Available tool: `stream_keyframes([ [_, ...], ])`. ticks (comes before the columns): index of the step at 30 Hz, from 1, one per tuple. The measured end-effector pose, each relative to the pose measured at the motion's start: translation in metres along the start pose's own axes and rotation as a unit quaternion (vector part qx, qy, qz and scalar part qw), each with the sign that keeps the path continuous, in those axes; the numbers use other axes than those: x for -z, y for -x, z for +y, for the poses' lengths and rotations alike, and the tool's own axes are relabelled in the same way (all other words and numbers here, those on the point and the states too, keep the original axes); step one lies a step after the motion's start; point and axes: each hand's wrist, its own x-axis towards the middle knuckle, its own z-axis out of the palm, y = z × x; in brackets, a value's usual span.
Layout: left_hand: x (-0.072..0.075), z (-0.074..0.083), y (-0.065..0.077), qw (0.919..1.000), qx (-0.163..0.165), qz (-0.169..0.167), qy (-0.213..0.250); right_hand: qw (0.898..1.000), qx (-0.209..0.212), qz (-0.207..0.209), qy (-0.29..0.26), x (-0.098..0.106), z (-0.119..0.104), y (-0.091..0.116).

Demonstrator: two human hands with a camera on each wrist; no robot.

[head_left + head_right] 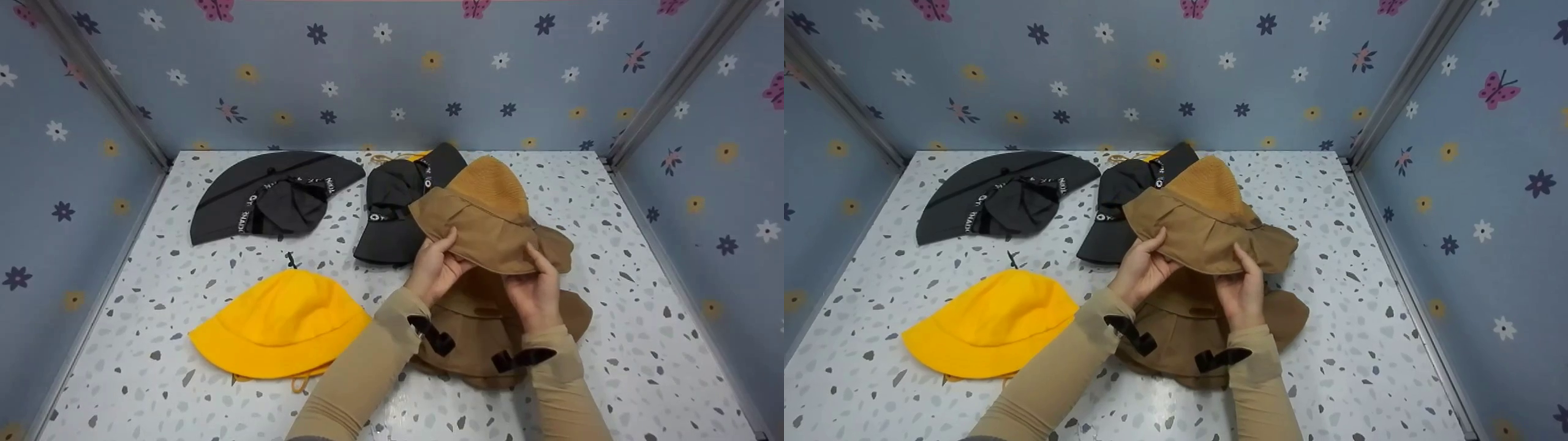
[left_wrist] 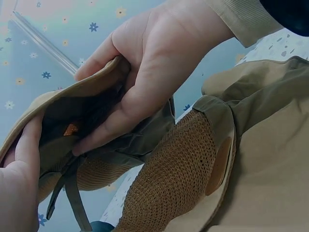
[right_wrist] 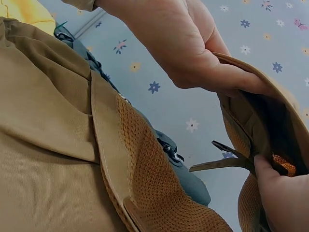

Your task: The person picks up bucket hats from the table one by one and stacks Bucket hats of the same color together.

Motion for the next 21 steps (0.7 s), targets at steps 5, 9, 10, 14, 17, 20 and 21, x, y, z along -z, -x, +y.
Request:
stream_keyframes([
  [5,0.003,0.000,0.002,0.9999,0.002,0.000,-0.016,1.000,0.005,-0.004,-0.011,0.001,0.001,0.002],
  [9,0.007,0.000,0.002,0.9993,-0.002,0.002,-0.037,1.000,0.013,-0.010,-0.001,0.001,0.005,0.004],
  [10,0.008,0.000,0.003,0.9990,-0.004,0.003,-0.044,1.000,0.015,-0.009,0.004,0.001,0.005,0.005],
  [14,0.010,0.000,0.003,0.9976,-0.013,0.011,-0.067,0.999,0.025,-0.002,0.030,0.002,0.008,0.007],
  [17,0.010,0.000,0.004,0.9954,-0.017,0.020,-0.092,0.998,0.040,0.010,0.043,0.001,0.010,0.008],
  [20,0.011,0.000,0.004,0.9899,-0.021,0.027,-0.137,0.997,0.055,0.020,0.054,0.001,0.012,0.009],
  [21,0.011,-0.001,0.004,0.9875,-0.023,0.029,-0.153,0.996,0.058,0.021,0.057,0.001,0.013,0.009],
])
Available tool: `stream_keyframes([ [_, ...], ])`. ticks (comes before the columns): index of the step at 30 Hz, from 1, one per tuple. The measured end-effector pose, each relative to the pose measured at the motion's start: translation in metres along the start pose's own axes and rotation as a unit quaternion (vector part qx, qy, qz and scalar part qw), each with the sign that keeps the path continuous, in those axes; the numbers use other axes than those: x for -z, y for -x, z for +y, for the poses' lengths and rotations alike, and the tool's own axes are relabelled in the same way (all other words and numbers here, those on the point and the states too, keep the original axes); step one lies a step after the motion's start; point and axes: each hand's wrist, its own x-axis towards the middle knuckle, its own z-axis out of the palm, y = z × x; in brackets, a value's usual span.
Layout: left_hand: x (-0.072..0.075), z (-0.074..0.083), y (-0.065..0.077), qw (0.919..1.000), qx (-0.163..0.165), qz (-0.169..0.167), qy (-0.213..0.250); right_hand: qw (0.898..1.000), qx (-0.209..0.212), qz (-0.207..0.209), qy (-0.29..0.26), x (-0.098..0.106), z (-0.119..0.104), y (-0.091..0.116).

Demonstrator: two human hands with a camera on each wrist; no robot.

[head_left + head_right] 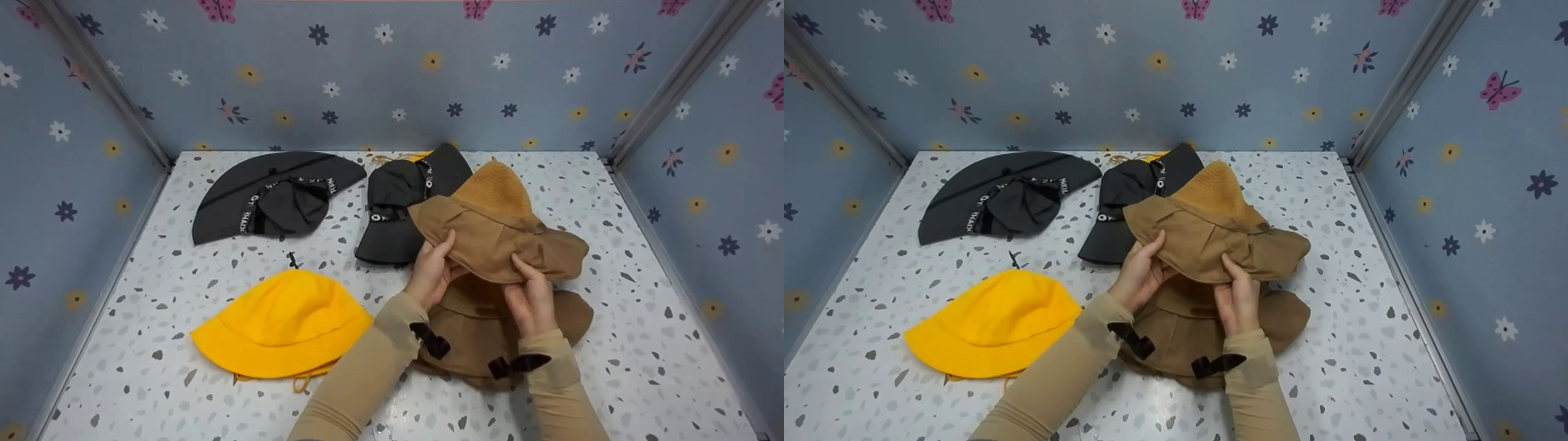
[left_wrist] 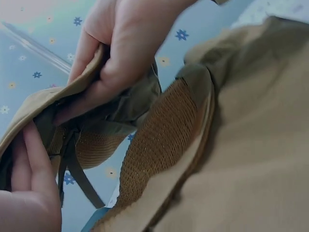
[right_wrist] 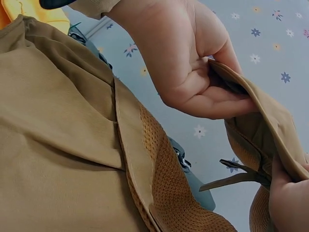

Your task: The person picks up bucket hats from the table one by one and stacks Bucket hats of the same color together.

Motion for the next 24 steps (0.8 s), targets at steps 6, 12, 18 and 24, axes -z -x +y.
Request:
stream_keyframes([
  [6,-0.003,-0.004,0.000,0.9998,-0.013,-0.004,0.018,1.000,-0.001,-0.002,0.018,0.000,0.005,0.003],
  [12,-0.010,-0.008,-0.001,0.9930,-0.018,-0.010,0.117,0.999,-0.009,-0.025,0.042,0.001,0.014,0.009],
  [18,-0.013,-0.009,0.000,0.9884,-0.038,0.000,0.147,0.998,-0.002,-0.044,0.037,0.003,0.018,0.015],
  [24,-0.013,-0.008,0.002,0.9854,-0.037,0.006,0.166,0.998,-0.013,-0.061,0.017,0.000,0.016,0.017],
])
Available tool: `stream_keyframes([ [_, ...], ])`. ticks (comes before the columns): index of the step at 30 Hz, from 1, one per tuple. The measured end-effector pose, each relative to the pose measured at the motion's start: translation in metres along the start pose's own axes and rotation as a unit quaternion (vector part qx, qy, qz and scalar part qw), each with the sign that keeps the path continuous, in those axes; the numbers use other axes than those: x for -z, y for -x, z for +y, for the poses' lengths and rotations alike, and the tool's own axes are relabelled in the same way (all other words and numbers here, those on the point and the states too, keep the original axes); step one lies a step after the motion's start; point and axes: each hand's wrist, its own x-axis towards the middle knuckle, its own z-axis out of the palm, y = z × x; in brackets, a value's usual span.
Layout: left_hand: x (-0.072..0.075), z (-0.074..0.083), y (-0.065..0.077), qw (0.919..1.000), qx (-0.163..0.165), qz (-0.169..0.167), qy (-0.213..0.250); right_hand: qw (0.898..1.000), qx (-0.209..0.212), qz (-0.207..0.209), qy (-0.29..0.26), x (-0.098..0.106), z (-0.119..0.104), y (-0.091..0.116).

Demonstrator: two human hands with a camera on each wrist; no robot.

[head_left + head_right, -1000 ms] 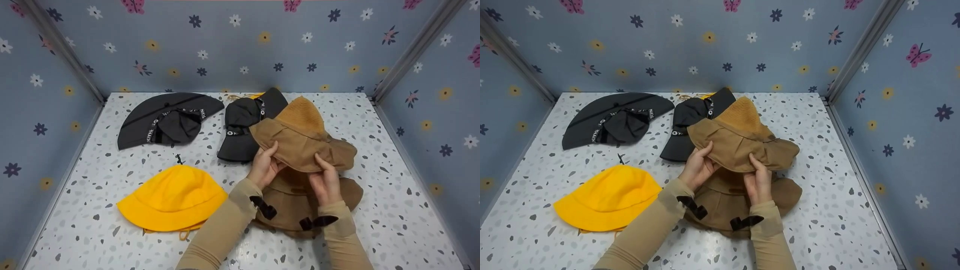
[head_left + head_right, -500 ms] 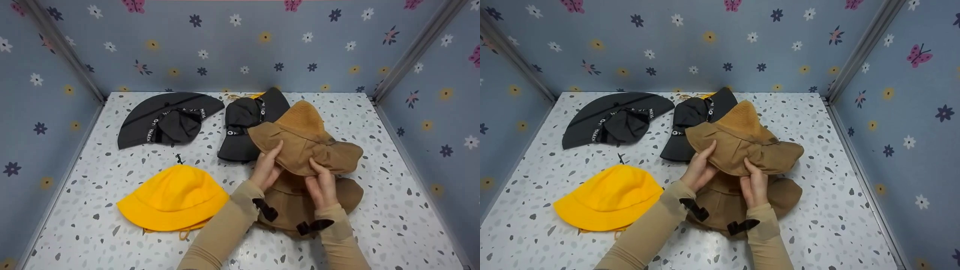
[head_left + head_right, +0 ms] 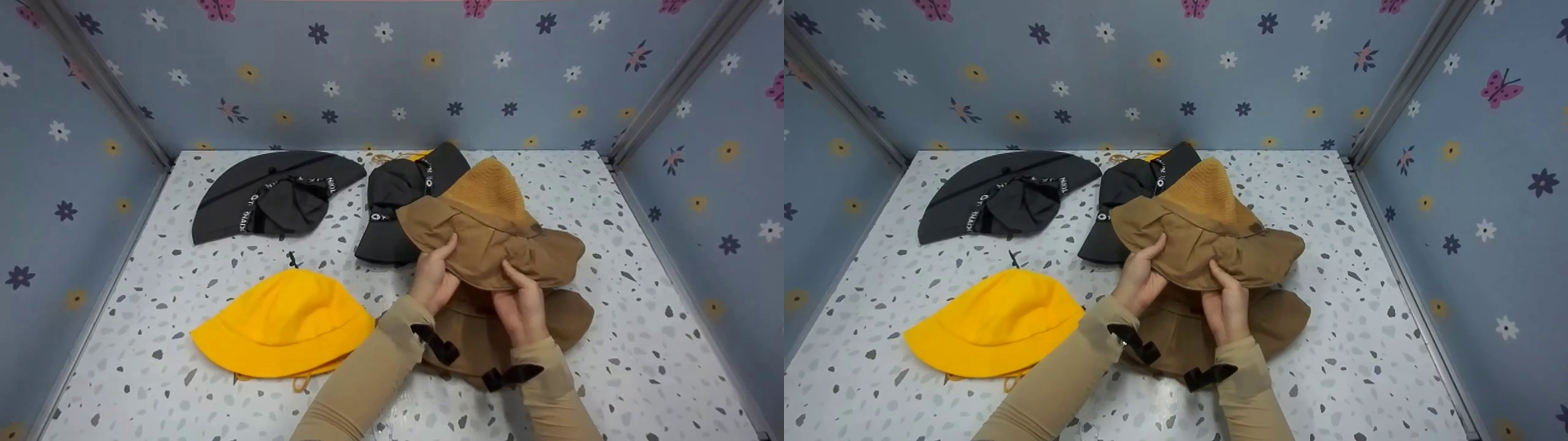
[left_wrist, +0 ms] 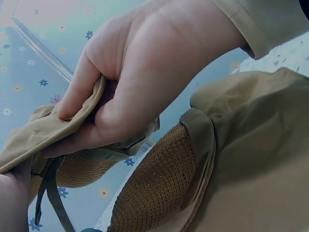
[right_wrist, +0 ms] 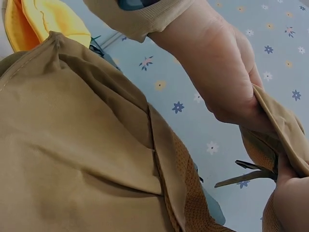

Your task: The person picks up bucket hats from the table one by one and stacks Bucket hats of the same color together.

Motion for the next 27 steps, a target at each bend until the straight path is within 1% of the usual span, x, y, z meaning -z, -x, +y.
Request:
stream_keyframes([
  [4,0.001,0.003,0.000,0.9999,-0.009,-0.008,0.012,0.998,-0.029,-0.018,-0.052,0.000,-0.007,0.000],
  [6,0.003,0.006,0.001,0.9998,-0.011,-0.013,0.014,0.996,-0.047,-0.025,-0.068,0.001,-0.012,0.001],
  [10,0.007,0.013,0.003,0.9997,-0.006,-0.015,0.018,0.994,-0.068,-0.035,-0.072,0.007,-0.022,0.002],
  [13,0.011,0.018,0.005,0.9997,0.001,-0.018,0.014,0.995,-0.070,-0.032,-0.060,0.011,-0.027,0.001],
  [16,0.014,0.021,0.007,0.9996,0.006,-0.025,0.012,0.995,-0.072,-0.021,-0.058,0.013,-0.031,0.001],
  [19,0.016,0.023,0.009,0.9993,0.010,-0.033,0.012,0.995,-0.079,-0.005,-0.067,0.013,-0.032,0.000],
  [23,0.019,0.027,0.011,0.9991,0.010,-0.040,0.011,0.994,-0.080,0.025,-0.075,0.012,-0.036,0.001],
  [27,0.021,0.030,0.012,0.9988,0.008,-0.046,0.012,0.995,-0.076,0.049,-0.051,0.013,-0.039,0.001],
])
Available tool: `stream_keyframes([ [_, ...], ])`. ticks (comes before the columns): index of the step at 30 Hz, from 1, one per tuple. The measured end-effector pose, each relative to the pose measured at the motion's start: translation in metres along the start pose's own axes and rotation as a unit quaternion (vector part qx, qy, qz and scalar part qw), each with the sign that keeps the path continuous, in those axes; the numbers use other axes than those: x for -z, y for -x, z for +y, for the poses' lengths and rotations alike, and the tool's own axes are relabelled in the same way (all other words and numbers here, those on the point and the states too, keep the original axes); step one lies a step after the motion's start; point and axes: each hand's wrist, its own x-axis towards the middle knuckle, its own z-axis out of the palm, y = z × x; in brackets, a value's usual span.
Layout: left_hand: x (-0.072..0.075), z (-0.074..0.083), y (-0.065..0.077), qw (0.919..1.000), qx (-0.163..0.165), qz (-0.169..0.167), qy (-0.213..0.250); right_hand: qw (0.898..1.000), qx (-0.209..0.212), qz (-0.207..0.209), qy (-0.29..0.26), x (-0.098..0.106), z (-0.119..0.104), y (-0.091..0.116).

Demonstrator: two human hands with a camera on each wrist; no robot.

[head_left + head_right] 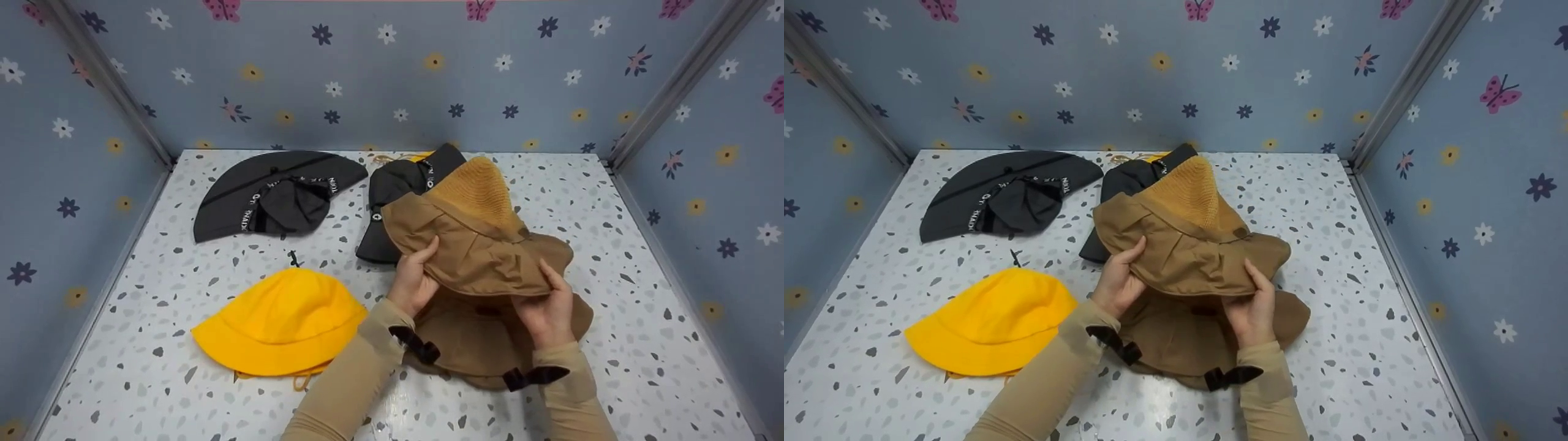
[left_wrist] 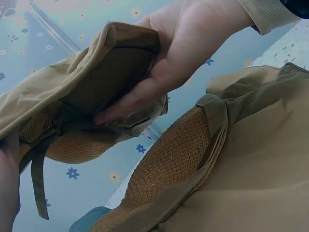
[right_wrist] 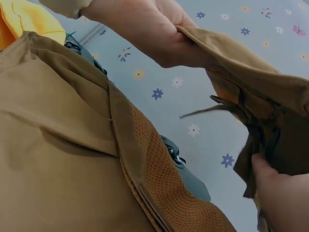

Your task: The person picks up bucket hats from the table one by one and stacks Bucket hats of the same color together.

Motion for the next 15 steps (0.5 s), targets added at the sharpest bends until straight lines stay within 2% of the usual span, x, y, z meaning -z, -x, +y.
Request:
stream_keyframes([
  [6,0.0007,0.0025,0.0036,0.9999,0.008,-0.008,0.008,0.999,-0.004,0.017,0.035,0.0009,-0.0007,0.0006],
  [15,0.0032,0.0045,0.0075,0.9995,0.025,-0.020,0.005,1.000,0.007,0.005,0.017,-0.0007,-0.0035,0.0026],
])
